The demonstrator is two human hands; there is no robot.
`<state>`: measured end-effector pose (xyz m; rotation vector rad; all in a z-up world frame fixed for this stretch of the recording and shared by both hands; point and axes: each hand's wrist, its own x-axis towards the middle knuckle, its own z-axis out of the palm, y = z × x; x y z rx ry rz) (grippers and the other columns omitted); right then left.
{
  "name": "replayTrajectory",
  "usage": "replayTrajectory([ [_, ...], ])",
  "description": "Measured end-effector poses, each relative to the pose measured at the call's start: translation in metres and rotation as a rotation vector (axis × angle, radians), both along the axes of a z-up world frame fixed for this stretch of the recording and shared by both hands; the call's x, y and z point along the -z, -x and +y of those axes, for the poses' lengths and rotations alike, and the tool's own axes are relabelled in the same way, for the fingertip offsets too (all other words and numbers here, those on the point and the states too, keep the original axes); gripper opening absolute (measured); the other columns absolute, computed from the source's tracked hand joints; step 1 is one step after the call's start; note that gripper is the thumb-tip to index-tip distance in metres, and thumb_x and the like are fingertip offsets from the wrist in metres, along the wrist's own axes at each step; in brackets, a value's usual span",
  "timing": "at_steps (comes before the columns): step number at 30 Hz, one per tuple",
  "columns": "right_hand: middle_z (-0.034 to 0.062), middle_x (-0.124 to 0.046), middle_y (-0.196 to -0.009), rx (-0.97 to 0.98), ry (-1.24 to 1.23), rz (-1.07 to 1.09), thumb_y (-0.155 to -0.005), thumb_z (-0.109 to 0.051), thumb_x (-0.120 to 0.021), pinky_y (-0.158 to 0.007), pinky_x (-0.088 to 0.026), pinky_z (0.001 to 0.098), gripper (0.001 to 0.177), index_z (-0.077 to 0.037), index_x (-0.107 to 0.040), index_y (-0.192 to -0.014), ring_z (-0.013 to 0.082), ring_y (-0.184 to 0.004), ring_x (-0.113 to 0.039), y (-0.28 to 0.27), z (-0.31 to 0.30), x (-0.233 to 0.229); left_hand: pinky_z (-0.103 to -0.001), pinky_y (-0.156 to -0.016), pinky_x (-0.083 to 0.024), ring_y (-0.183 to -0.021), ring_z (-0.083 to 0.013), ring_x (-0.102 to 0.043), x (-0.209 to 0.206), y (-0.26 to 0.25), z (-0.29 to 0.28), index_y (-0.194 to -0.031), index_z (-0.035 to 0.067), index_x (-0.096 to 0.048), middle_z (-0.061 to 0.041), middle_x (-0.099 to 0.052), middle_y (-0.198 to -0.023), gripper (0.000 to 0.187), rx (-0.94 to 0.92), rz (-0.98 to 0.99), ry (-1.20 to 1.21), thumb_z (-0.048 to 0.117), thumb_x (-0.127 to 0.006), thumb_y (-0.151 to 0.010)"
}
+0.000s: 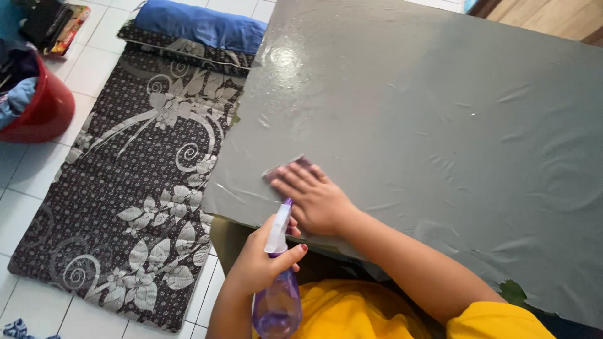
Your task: Cleaning and wiping down the surface of a table using a spray bottle and cloth.
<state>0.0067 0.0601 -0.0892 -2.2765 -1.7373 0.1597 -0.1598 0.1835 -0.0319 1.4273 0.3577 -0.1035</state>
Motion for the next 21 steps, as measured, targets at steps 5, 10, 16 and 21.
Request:
replayTrajectory([
  [5, 0.0081, -0.032, -0.166, 0.22, 0.025, -0.019, -0.097, -0.037, -0.049, -0.123, -0.013, 0.0497, 0.063, -0.018, -0.04, -0.157, 0.0277, -0.155, -0.025, -0.041, -0.043, 0.006, -0.027, -0.057, -0.058, -0.07, -0.0087, -0.066, -0.001, -0.016, -0.022, -0.117, 0.001, -0.059, -0.005, -0.064, -0.099, 0.04, 0.054, -0.019, 0.048, 0.009, -0.079, -0.083],
  [10, 0.0079, -0.028, -0.167, 0.438, 0.121, -0.055, -0.098, -0.038, -0.047, -0.122, -0.013, 0.0497, 0.064, -0.018, -0.036, -0.158, 0.0274, -0.153, -0.022, -0.069, -0.097, 0.007, -0.028, -0.057, -0.06, -0.076, -0.0095, -0.066, -0.003, -0.031, -0.038, -0.12, 0.002, -0.058, -0.005, -0.065, -0.103, 0.042, 0.149, -0.019, 0.081, 0.009, -0.078, -0.083],
  [16, 0.0116, -0.027, -0.168, 0.653, 0.095, -0.126, -0.1, -0.039, -0.041, -0.121, -0.012, 0.0484, 0.067, -0.009, -0.031, -0.159, 0.0282, -0.155, -0.019, -0.076, -0.18, 0.021, -0.029, -0.057, -0.06, -0.074, -0.0101, -0.066, -0.007, -0.045, -0.055, -0.123, 0.002, -0.058, -0.007, -0.066, -0.104, 0.046, 0.2, 0.043, 0.053, 0.011, -0.078, -0.083],
  [21, 0.0133, -0.027, -0.169, 0.809, 0.078, -0.107, -0.101, -0.037, -0.04, -0.121, -0.016, 0.0506, 0.067, -0.005, -0.031, -0.159, 0.0304, -0.156, -0.022, -0.052, -0.229, 0.023, -0.029, -0.058, -0.06, -0.071, -0.0111, -0.068, -0.01, -0.054, -0.065, -0.121, 0.002, -0.058, -0.006, -0.067, -0.103, 0.046, 0.285, 0.081, 0.018, 0.018, -0.078, -0.082],
])
